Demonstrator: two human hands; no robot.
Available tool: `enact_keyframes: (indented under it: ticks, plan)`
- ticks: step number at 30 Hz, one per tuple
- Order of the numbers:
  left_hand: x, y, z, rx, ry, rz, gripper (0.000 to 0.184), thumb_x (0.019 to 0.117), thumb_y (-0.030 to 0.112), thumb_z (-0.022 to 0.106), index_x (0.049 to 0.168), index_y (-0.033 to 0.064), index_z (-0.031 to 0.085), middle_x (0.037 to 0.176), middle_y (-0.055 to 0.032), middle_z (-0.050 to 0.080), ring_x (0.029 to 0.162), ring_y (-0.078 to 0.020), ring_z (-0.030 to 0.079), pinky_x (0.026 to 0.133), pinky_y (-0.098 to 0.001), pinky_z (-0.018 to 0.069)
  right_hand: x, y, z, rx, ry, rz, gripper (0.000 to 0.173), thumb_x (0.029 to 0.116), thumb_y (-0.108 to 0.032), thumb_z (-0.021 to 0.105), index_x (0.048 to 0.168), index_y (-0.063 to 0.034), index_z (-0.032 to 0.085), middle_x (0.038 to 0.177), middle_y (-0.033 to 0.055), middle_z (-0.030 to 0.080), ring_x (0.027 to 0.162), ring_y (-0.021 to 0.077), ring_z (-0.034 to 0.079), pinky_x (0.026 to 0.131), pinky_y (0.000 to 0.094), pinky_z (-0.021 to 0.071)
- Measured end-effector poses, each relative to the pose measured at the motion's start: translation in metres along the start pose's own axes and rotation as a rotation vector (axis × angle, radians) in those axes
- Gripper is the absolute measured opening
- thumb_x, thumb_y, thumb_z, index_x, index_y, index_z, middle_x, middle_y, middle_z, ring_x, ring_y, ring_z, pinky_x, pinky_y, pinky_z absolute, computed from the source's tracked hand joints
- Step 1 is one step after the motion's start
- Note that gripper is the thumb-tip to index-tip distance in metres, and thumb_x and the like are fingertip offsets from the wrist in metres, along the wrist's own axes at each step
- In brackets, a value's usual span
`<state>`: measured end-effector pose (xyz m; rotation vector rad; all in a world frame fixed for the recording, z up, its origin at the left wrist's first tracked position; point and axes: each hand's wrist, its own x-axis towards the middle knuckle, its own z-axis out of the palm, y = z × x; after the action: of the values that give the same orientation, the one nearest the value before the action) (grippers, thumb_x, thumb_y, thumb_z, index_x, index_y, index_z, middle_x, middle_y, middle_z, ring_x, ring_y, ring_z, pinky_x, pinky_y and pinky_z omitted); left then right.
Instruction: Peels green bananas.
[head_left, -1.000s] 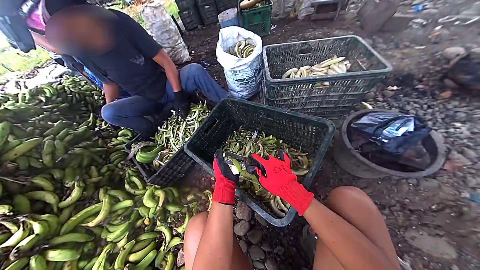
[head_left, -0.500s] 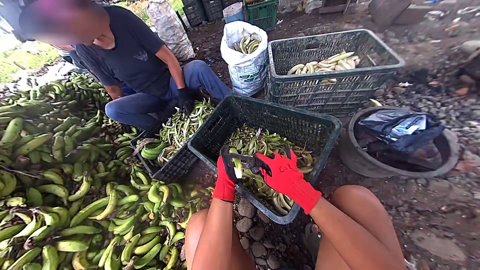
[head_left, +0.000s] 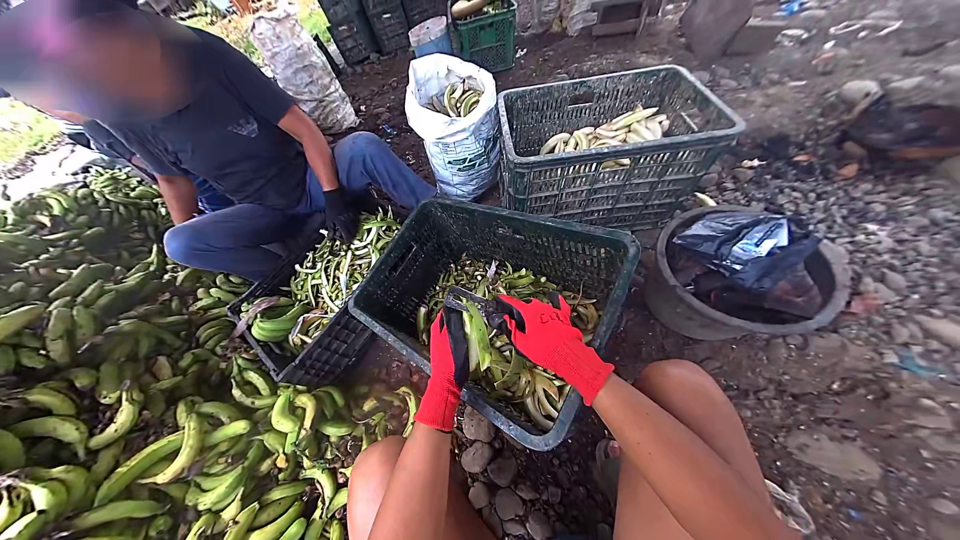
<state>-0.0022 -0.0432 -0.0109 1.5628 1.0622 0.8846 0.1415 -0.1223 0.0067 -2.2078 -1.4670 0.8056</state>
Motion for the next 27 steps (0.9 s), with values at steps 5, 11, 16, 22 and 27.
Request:
enact_keyframes:
  ticks: [5, 11, 16, 22, 27]
  plan:
    - [-0.004, -0.004, 0.006, 0.019, -0.109, 0.034, 0.04, 0.1105, 0.021, 0.033, 0.127, -0.0048, 0.06, 0.1, -0.0113, 0.067, 0.084, -0.011, 0.065, 0.078, -0.0293, 0.0565, 0.013, 0.014, -0.007, 0.162, 0.014, -0.008, 0.042, 0.1105, -0.035, 0.041, 0.148, -0.0217, 0.055, 0.132, 0.0164, 0.067, 0.126, 0.0368, 0.061, 0.106, 0.065, 0.0412]
    - [0.017, -0.006, -0.013, -0.514, -0.087, -0.21, 0.037, 0.1119, 0.035, 0.033, 0.111, 0.0069, 0.057, 0.069, -0.0043, 0.06, 0.053, -0.0118, 0.06, 0.049, -0.026, 0.0544, 0.0, 0.021, 0.006, 0.08, 0.044, -0.054, 0.047, 0.1081, -0.045, 0.043, 0.15, -0.0252, 0.051, 0.127, 0.0151, 0.069, 0.124, 0.0349, 0.062, 0.113, 0.065, 0.0347]
    - [0.019, -0.024, -0.038, -0.721, -0.183, -0.281, 0.041, 0.1105, 0.019, 0.023, 0.1, 0.0036, 0.06, 0.075, -0.0068, 0.066, 0.066, -0.0135, 0.066, 0.063, -0.0287, 0.0582, -0.014, 0.019, 0.022, -0.129, -0.056, -0.32, 0.051, 0.1042, -0.046, 0.049, 0.152, -0.0286, 0.05, 0.135, 0.0145, 0.064, 0.131, 0.0337, 0.056, 0.121, 0.0675, 0.0161]
    - [0.009, -0.014, -0.032, -0.731, -0.224, -0.354, 0.039, 0.1088, 0.019, 0.028, 0.097, 0.004, 0.063, 0.074, -0.0076, 0.069, 0.063, -0.0139, 0.067, 0.059, -0.028, 0.0578, -0.021, 0.013, 0.016, -0.148, -0.047, -0.331, 0.049, 0.1029, -0.037, 0.052, 0.151, -0.0285, 0.052, 0.134, 0.0179, 0.064, 0.131, 0.0368, 0.055, 0.12, 0.0699, 0.0128]
    - [0.0, -0.012, -0.013, -0.455, -0.039, -0.041, 0.031, 0.109, 0.011, 0.03, 0.119, 0.0007, 0.057, 0.092, -0.0063, 0.067, 0.082, -0.0105, 0.066, 0.076, -0.0286, 0.0578, -0.009, 0.005, 0.015, -0.033, -0.068, -0.197, 0.046, 0.107, -0.041, 0.044, 0.149, -0.0254, 0.052, 0.136, 0.0131, 0.065, 0.134, 0.0324, 0.055, 0.12, 0.0692, 0.0165]
